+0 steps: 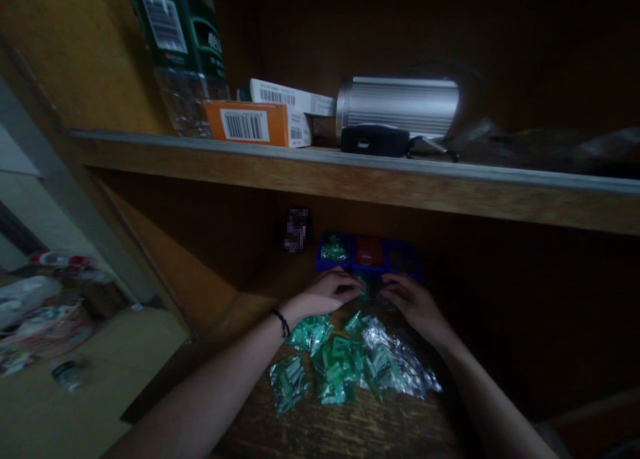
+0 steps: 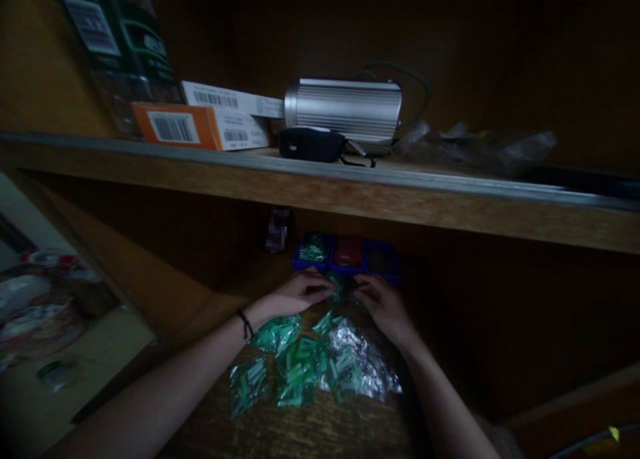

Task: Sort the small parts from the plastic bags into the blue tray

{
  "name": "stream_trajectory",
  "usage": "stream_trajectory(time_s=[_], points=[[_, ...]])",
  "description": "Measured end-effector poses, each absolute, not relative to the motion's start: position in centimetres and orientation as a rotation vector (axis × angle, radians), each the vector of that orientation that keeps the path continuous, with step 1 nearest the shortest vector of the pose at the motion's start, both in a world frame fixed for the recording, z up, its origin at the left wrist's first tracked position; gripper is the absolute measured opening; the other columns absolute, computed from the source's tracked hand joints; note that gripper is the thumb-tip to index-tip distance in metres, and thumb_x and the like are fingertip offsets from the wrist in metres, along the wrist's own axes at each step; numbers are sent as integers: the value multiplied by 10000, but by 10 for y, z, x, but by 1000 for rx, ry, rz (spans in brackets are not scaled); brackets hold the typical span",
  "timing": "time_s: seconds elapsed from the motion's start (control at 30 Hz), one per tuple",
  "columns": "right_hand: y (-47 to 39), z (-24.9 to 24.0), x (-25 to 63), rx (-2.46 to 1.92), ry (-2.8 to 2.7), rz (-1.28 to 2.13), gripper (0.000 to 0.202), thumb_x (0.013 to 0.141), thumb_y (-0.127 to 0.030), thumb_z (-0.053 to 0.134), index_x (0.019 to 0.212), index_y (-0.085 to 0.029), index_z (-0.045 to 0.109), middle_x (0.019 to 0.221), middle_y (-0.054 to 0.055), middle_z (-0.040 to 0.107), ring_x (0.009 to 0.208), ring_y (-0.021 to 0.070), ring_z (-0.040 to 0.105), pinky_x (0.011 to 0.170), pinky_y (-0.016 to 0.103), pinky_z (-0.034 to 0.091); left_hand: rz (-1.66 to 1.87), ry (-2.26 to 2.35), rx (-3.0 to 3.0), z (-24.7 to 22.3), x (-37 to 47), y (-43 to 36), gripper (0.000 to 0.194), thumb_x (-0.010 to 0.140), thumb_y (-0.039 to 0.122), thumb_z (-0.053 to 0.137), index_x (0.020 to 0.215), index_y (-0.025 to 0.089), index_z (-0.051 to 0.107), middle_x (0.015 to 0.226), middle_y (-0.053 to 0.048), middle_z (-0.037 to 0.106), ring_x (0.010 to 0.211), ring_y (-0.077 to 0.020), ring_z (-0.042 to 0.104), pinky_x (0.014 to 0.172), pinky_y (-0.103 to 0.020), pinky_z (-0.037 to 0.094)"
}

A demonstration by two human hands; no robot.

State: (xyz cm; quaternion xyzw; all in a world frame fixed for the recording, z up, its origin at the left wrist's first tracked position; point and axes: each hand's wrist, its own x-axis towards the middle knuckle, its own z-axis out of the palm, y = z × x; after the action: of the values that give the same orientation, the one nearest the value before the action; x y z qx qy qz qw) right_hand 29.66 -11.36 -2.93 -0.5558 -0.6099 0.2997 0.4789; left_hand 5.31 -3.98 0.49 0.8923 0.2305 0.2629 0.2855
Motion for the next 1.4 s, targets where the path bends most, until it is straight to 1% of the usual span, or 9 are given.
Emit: stream_trajectory(time_s=[0.07, 0.17, 0.3, 0.4, 0.7, 0.97, 1.07, 1.17, 1.4], points=[[-112, -31, 305, -1406, -1545, 682, 296, 860, -363, 650, 1129, -251, 697, 1033, 52, 736, 955, 223, 698, 890, 367, 527, 856, 678, 2301, 1, 52, -32, 214, 966, 303, 538, 1017, 221, 729, 1028, -42, 737, 968, -195, 660, 888, -325, 494], [-111, -35, 316, -1410, -1672, 624, 203, 878, -334, 622, 1022, -258, 743, 1095, 57, 718, 1024, 233, 684, 949, 389, 509, 1112, 814, 2153, -4, 46, -17, 145, 935, 270, 564, 1047, 212, 636, 960, -19, 709, 896, -171, 667, 812, -288, 500], [-111, -39, 319, -1331, -1684, 708, 200, 868, -323, 636, 1025, -254, 740, 1156, 64, 671, 1055, 225, 677, 963, 379, 519, 1429, 983, 1961, -6, 32, 4, 287, 900, 288, 613, 1150, 216, 493, 861, 6, 662, 790, -157, 663, 732, -261, 495], [-111, -40, 318, -1305, -1645, 785, 212, 852, -329, 651, 1029, -245, 732, 1153, 66, 661, 1008, 213, 690, 934, 371, 537, 1527, 1054, 1884, -6, 22, 16, 380, 897, 300, 622, 1230, 209, 463, 915, -33, 698, 839, -191, 693, 765, -296, 520], [-107, -42, 325, -1345, -1539, 757, 233, 800, -305, 682, 1021, -247, 726, 1024, 47, 727, 958, 211, 700, 898, 373, 548, 1360, 1069, 2160, -26, 26, 31, 278, 927, 240, 583, 1203, 217, 557, 1124, -86, 697, 1042, -226, 680, 910, -366, 525], [-111, -39, 325, -1351, -1509, 704, 224, 811, -340, 702, 1009, -245, 746, 988, 63, 767, 938, 241, 717, 887, 421, 560, 1178, 1230, 2515, -17, 24, 31, 174, 970, 243, 522, 1076, 192, 651, 1025, -82, 679, 1035, -255, 602, 980, -445, 482], [-112, -37, 327, -1343, -1500, 649, 232, 813, -377, 715, 1005, -250, 751, 1001, 63, 759, 939, 238, 713, 889, 421, 557, 1231, 1174, 2565, -15, 25, 28, 240, 997, 278, 491, 1172, 186, 627, 1130, -99, 659, 1115, -258, 589, 1048, -472, 442], [-112, -36, 330, -1329, -1501, 606, 236, 824, -406, 714, 993, -247, 757, 1007, 67, 744, 931, 235, 707, 870, 406, 558, 1367, 1079, 2438, -14, 27, 25, 313, 998, 241, 482, 1299, 183, 543, 1211, -111, 656, 1157, -238, 606, 1049, -440, 462], [-111, -38, 332, -1325, -1422, 566, 260, 811, -418, 727, 990, -230, 749, 1026, 73, 744, 942, 239, 708, 882, 404, 555, 1279, 924, 2429, -14, 25, 23, 323, 995, 184, 452, 1298, 207, 560, 1256, -92, 680, 1150, -210, 656, 1006, -384, 514]])
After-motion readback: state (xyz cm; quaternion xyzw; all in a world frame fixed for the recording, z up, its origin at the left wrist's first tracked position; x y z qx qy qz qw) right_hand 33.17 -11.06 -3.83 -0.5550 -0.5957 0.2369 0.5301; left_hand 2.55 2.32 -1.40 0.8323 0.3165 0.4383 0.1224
